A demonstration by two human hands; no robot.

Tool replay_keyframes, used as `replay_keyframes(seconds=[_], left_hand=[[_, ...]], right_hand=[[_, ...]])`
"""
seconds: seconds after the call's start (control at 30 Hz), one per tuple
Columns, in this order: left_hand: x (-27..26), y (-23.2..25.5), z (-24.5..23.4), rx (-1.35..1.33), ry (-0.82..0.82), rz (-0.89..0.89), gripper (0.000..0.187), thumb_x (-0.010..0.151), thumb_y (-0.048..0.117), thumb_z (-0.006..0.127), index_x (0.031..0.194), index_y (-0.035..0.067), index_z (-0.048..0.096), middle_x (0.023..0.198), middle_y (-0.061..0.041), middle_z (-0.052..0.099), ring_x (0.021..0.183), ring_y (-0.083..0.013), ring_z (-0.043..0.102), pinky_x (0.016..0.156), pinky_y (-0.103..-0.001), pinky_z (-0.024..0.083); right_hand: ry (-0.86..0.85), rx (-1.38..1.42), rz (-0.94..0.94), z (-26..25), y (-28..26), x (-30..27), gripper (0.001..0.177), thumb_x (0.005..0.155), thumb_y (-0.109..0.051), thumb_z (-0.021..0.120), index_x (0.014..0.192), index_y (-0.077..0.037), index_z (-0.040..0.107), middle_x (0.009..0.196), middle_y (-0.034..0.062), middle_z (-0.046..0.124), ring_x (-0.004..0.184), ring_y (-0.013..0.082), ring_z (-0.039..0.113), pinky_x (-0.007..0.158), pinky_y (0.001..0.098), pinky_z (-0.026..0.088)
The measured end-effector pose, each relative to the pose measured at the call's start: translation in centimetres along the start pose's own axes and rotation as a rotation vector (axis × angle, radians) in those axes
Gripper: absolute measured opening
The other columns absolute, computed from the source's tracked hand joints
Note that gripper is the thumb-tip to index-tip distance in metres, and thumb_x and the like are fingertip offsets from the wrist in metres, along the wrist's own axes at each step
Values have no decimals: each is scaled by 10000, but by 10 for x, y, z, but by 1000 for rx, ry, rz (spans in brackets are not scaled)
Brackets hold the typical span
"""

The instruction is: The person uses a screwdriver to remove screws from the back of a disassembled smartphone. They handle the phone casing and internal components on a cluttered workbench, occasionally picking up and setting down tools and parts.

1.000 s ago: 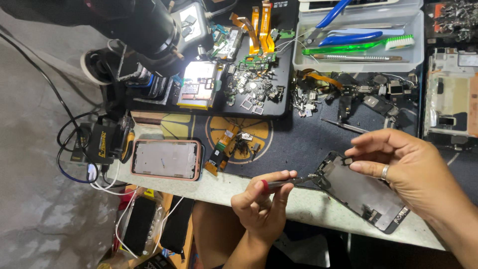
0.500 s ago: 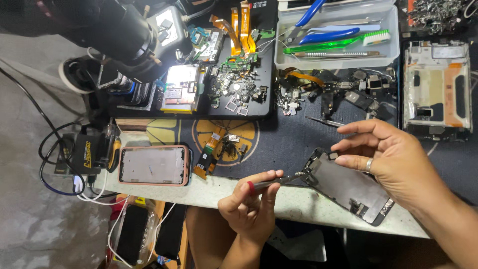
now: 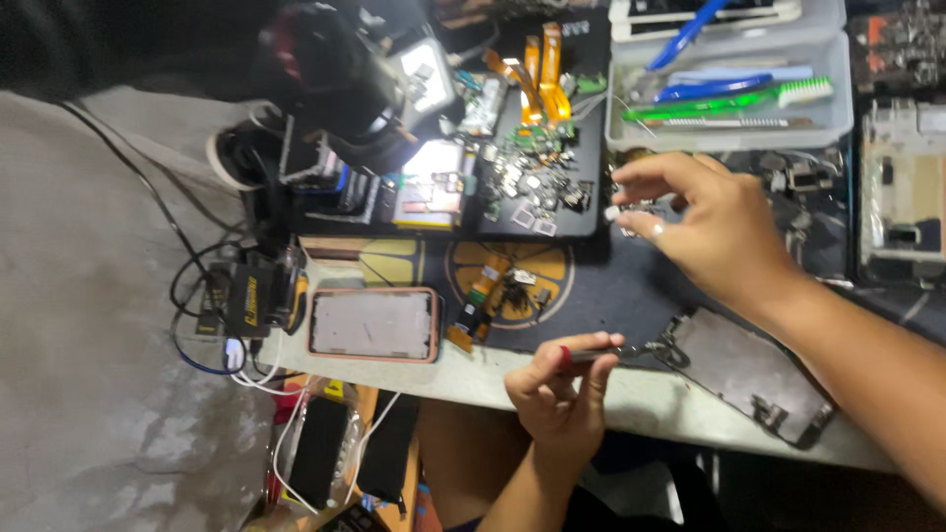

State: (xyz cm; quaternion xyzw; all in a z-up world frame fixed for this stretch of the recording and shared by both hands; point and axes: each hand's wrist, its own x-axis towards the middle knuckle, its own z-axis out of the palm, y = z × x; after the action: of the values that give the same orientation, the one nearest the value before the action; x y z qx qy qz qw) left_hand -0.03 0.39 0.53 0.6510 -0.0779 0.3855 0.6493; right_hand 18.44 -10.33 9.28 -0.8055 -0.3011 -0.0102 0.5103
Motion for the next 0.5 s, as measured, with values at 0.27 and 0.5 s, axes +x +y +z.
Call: replay_keyframes(seconds=[0.27, 0.5], left_hand=[[4, 4, -2, -25, -14, -10, 592, 1010, -187, 635, 1423, 82, 306, 1204, -274, 632, 1088, -314, 727, 908, -365, 647], [3, 3, -4, -13, -17, -5, 611, 996, -194, 634, 1424, 87, 300, 1205, -283, 624, 1078, -319, 725, 893, -373, 654]], right_hand=[[23, -217, -147, 30, -7, 43, 310, 841, -158, 831, 1131, -92, 744, 974, 67, 778, 905, 254, 690, 821, 402, 530], [74, -270, -170, -7, -3, 9, 149, 963, -160, 782, 1098, -101, 762, 1058, 51, 769, 994, 199, 695, 876, 344, 534]])
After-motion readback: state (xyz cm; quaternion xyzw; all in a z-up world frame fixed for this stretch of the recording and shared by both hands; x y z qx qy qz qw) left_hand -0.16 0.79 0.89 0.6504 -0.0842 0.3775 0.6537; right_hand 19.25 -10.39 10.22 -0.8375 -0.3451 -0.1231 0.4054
